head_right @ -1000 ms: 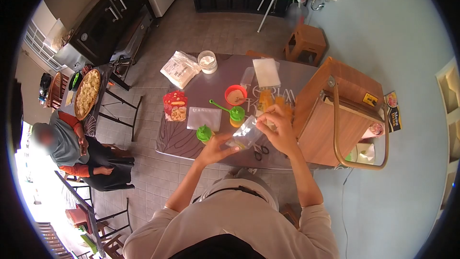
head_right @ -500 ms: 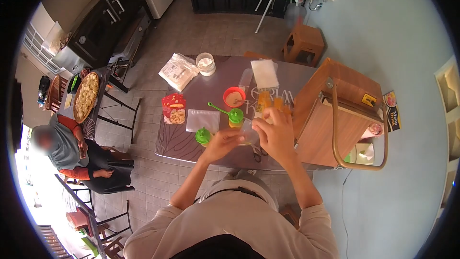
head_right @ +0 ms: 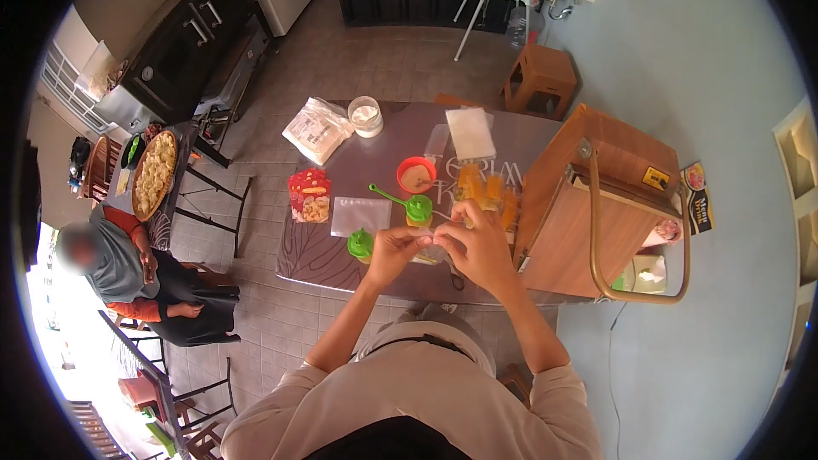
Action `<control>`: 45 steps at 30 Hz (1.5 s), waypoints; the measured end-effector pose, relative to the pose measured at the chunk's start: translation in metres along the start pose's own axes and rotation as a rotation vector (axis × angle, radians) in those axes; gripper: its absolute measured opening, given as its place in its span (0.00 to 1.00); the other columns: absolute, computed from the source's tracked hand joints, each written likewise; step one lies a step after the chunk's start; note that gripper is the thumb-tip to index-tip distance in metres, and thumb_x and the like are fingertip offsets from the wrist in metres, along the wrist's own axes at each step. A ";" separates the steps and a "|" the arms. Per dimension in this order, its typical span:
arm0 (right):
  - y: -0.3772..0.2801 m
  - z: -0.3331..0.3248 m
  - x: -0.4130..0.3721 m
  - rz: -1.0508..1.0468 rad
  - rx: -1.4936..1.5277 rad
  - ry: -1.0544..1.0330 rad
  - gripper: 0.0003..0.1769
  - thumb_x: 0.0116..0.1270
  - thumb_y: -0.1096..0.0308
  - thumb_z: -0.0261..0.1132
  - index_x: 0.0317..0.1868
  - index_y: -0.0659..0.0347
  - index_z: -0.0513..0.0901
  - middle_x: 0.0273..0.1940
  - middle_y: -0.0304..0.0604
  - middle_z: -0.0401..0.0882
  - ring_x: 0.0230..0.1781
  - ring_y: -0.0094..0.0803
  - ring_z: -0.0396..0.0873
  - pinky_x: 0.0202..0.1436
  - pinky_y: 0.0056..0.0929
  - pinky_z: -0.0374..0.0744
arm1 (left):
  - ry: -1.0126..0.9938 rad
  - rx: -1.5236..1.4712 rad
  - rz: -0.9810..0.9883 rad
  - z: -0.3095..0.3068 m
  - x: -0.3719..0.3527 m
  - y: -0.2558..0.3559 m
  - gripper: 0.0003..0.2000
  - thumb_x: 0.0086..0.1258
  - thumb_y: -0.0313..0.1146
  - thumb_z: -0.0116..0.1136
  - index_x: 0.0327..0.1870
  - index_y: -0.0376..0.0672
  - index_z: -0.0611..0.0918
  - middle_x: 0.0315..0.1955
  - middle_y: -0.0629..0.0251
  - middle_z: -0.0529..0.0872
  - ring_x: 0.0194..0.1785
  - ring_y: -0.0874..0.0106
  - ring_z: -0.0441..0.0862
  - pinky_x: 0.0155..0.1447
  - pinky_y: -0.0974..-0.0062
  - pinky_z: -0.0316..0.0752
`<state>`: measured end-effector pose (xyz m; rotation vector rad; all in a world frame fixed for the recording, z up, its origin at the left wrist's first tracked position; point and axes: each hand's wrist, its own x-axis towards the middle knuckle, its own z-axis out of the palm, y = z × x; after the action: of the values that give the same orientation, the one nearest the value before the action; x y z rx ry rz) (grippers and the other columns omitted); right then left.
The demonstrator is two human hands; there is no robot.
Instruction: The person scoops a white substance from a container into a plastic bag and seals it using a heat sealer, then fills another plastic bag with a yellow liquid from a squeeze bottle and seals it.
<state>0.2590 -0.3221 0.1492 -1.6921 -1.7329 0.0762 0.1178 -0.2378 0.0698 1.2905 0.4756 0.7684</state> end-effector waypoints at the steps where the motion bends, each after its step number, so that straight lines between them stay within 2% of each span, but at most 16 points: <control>1: 0.001 0.001 -0.001 0.002 0.001 0.001 0.04 0.54 0.64 0.66 0.30 0.53 0.82 0.36 0.37 0.68 0.39 0.33 0.72 0.45 0.34 0.68 | -0.002 -0.068 -0.004 0.000 0.000 -0.001 0.09 0.65 0.27 0.58 0.44 0.35 0.82 0.21 0.79 0.76 0.24 0.89 0.62 0.25 0.87 0.57; 5: 0.004 0.006 -0.002 0.010 -0.003 0.002 0.04 0.54 0.65 0.66 0.30 0.53 0.82 0.36 0.37 0.68 0.38 0.33 0.73 0.44 0.34 0.68 | -0.033 -0.102 -0.083 -0.001 -0.004 0.011 0.09 0.64 0.28 0.60 0.43 0.35 0.82 0.21 0.79 0.76 0.24 0.89 0.63 0.24 0.87 0.58; 7: 0.003 0.007 -0.002 -0.007 0.005 0.011 0.04 0.54 0.66 0.66 0.30 0.53 0.82 0.36 0.37 0.69 0.38 0.33 0.73 0.44 0.34 0.68 | -0.161 0.191 -0.197 -0.010 -0.005 0.004 0.09 0.64 0.28 0.60 0.40 0.33 0.82 0.26 0.78 0.80 0.27 0.88 0.68 0.29 0.88 0.65; 10: 0.002 0.008 -0.003 0.005 0.024 0.013 0.04 0.53 0.66 0.66 0.30 0.54 0.82 0.36 0.37 0.69 0.38 0.33 0.73 0.43 0.34 0.68 | -0.035 0.093 -0.082 -0.003 -0.007 -0.003 0.05 0.62 0.28 0.62 0.34 0.35 0.83 0.21 0.80 0.76 0.24 0.90 0.65 0.24 0.87 0.58; 17: -0.001 0.012 -0.006 0.020 0.057 0.017 0.03 0.52 0.68 0.66 0.29 0.53 0.82 0.37 0.37 0.70 0.39 0.33 0.73 0.42 0.34 0.69 | 0.059 0.046 -0.013 -0.007 -0.009 -0.010 0.05 0.62 0.28 0.62 0.33 0.35 0.83 0.23 0.78 0.79 0.26 0.90 0.67 0.26 0.89 0.61; 19: -0.002 0.014 -0.005 0.031 0.054 0.011 0.03 0.52 0.69 0.66 0.29 0.53 0.82 0.37 0.36 0.70 0.39 0.32 0.73 0.42 0.34 0.69 | -0.001 0.237 -0.082 -0.015 -0.012 -0.014 0.07 0.62 0.30 0.62 0.35 0.36 0.84 0.22 0.77 0.80 0.26 0.89 0.66 0.27 0.88 0.63; 20: -0.002 0.015 -0.004 0.005 0.037 0.021 0.03 0.52 0.69 0.66 0.29 0.53 0.82 0.37 0.36 0.70 0.39 0.32 0.73 0.42 0.34 0.68 | 0.002 0.237 -0.083 -0.013 -0.014 -0.018 0.07 0.62 0.30 0.62 0.35 0.36 0.84 0.22 0.77 0.80 0.26 0.89 0.66 0.27 0.88 0.63; 22: -0.003 0.015 -0.001 -0.024 0.022 0.028 0.03 0.52 0.69 0.66 0.29 0.53 0.82 0.37 0.36 0.70 0.40 0.32 0.73 0.42 0.34 0.68 | 0.035 -0.080 -0.089 -0.001 -0.015 -0.009 0.07 0.62 0.31 0.62 0.35 0.37 0.84 0.22 0.77 0.80 0.26 0.89 0.67 0.28 0.87 0.64; 28: -0.007 0.011 0.002 -0.046 0.026 -0.027 0.03 0.52 0.69 0.65 0.29 0.53 0.81 0.37 0.36 0.70 0.40 0.31 0.73 0.44 0.33 0.67 | 0.003 0.124 -0.082 -0.011 -0.018 -0.015 0.05 0.62 0.29 0.62 0.35 0.38 0.84 0.24 0.77 0.81 0.28 0.89 0.68 0.31 0.87 0.65; 32: -0.007 0.010 0.003 -0.040 0.028 -0.032 0.03 0.53 0.68 0.65 0.30 0.54 0.81 0.37 0.36 0.70 0.40 0.31 0.73 0.44 0.33 0.67 | 0.033 -0.076 -0.052 -0.012 -0.016 -0.015 0.06 0.61 0.29 0.63 0.36 0.38 0.84 0.26 0.76 0.83 0.30 0.89 0.70 0.33 0.88 0.68; 34: -0.008 0.009 0.005 -0.046 0.019 -0.025 0.04 0.53 0.68 0.65 0.30 0.54 0.81 0.37 0.36 0.70 0.40 0.32 0.73 0.44 0.34 0.67 | -0.049 0.293 -0.167 -0.022 -0.015 -0.014 0.07 0.60 0.29 0.64 0.37 0.38 0.84 0.28 0.75 0.84 0.32 0.89 0.72 0.37 0.87 0.70; 35: -0.008 0.007 0.007 -0.042 0.021 0.000 0.04 0.53 0.68 0.65 0.30 0.55 0.81 0.37 0.36 0.70 0.40 0.32 0.73 0.44 0.34 0.67 | -0.051 0.292 -0.165 -0.021 -0.015 -0.015 0.07 0.60 0.29 0.64 0.37 0.38 0.84 0.28 0.75 0.84 0.32 0.89 0.72 0.37 0.87 0.70; 37: -0.009 0.003 0.008 -0.033 0.020 0.025 0.04 0.54 0.67 0.65 0.30 0.55 0.81 0.37 0.37 0.70 0.39 0.32 0.73 0.44 0.34 0.67 | -0.021 -0.032 -0.123 -0.015 -0.016 -0.013 0.07 0.60 0.29 0.64 0.37 0.37 0.84 0.29 0.72 0.85 0.32 0.88 0.72 0.48 0.82 0.71; 38: -0.009 0.000 0.010 -0.024 0.004 0.026 0.04 0.54 0.67 0.66 0.30 0.55 0.81 0.37 0.37 0.69 0.39 0.32 0.73 0.44 0.34 0.67 | -0.021 -0.033 -0.124 -0.016 -0.018 -0.015 0.07 0.60 0.29 0.64 0.37 0.37 0.84 0.29 0.72 0.85 0.32 0.88 0.72 0.48 0.82 0.71; 40: -0.008 -0.001 0.010 -0.017 -0.011 0.027 0.04 0.54 0.67 0.66 0.30 0.55 0.81 0.37 0.37 0.69 0.39 0.32 0.73 0.44 0.34 0.67 | -0.021 0.066 -0.093 -0.020 -0.019 -0.022 0.08 0.60 0.29 0.63 0.37 0.36 0.84 0.30 0.68 0.86 0.34 0.85 0.74 0.61 0.75 0.65; 45: -0.008 -0.002 0.010 -0.030 0.009 0.032 0.04 0.54 0.66 0.66 0.30 0.54 0.82 0.37 0.37 0.69 0.40 0.32 0.73 0.43 0.34 0.67 | 0.005 0.240 -0.027 -0.026 -0.016 -0.021 0.08 0.60 0.29 0.63 0.38 0.37 0.84 0.31 0.63 0.86 0.36 0.82 0.77 0.67 0.71 0.59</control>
<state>0.2538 -0.3151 0.1590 -1.6515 -1.7315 0.0432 0.0934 -0.2341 0.0415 1.5012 0.6019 0.7080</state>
